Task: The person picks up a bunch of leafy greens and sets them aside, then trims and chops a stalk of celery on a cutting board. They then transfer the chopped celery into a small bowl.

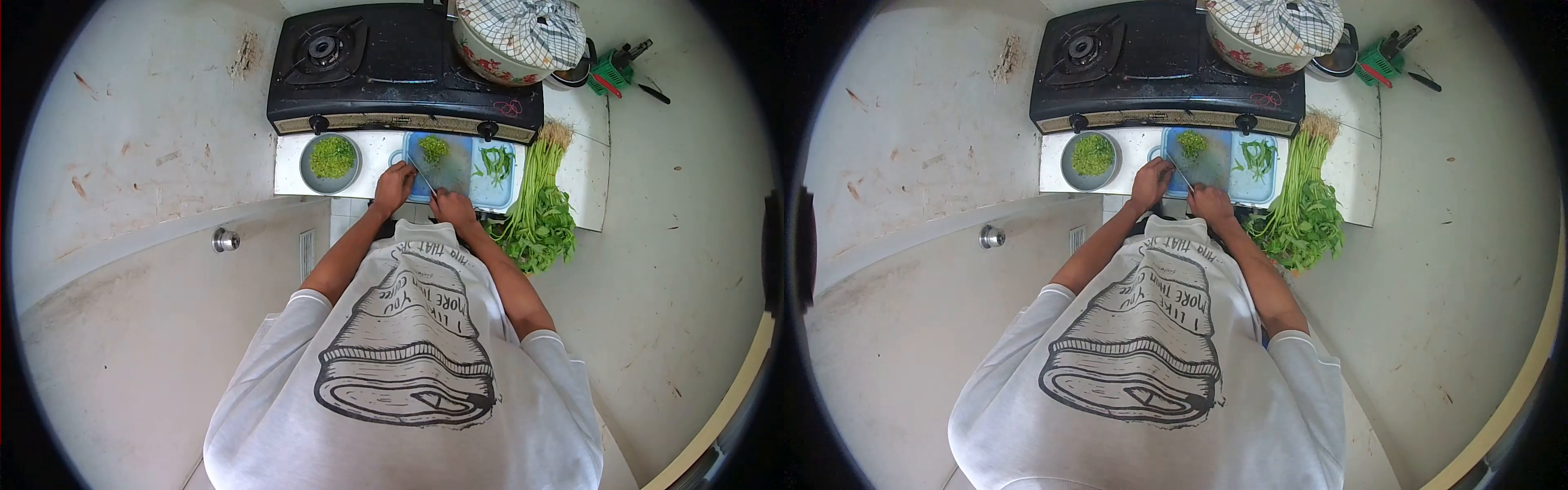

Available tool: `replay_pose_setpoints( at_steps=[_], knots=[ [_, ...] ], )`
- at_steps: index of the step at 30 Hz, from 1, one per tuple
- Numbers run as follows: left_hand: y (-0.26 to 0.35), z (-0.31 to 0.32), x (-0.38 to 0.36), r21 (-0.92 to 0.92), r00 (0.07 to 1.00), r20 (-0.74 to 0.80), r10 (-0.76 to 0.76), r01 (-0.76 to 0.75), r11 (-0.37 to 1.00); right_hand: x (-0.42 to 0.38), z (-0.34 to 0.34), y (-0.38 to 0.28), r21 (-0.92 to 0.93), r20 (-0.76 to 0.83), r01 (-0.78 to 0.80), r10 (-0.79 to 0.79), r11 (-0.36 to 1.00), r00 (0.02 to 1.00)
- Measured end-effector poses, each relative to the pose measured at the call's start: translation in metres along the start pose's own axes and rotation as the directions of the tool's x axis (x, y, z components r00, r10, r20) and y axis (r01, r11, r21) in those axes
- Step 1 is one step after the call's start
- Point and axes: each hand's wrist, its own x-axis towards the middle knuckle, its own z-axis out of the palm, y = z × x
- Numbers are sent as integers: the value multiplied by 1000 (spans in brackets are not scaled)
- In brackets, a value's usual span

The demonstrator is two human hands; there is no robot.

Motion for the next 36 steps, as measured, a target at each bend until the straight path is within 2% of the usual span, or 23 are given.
replay_pose_setpoints(
  at_steps=[5, 14, 29, 32, 36],
  knots=[
    [1, -1, 0, 19, 1000, -9, 28, -27, 999, 17, 14, 1, 22, -31, 14, -13, 1000, 999],
    [-7, 3, 0, -87, 1000, -3, 6, -7, 996, 3, 6, 6, 34, -31, -22, 23, 999, 999],
    [-4, 2, 1, -60, 1000, -14, -12, 12, 998, 19, 11, -3, 25, -9, 27, -27, 999, 1000],
    [-6, 4, 1, -126, 999, -22, -25, 22, 992, 12, 1, -5, -3, -1, 7, -7, 1000, 1000],
    [-13, 9, 1, -114, 999, -19, -44, 41, 993, 5, 3, 1, 16, 2, -38, 38, 999, 999]
  ],
)
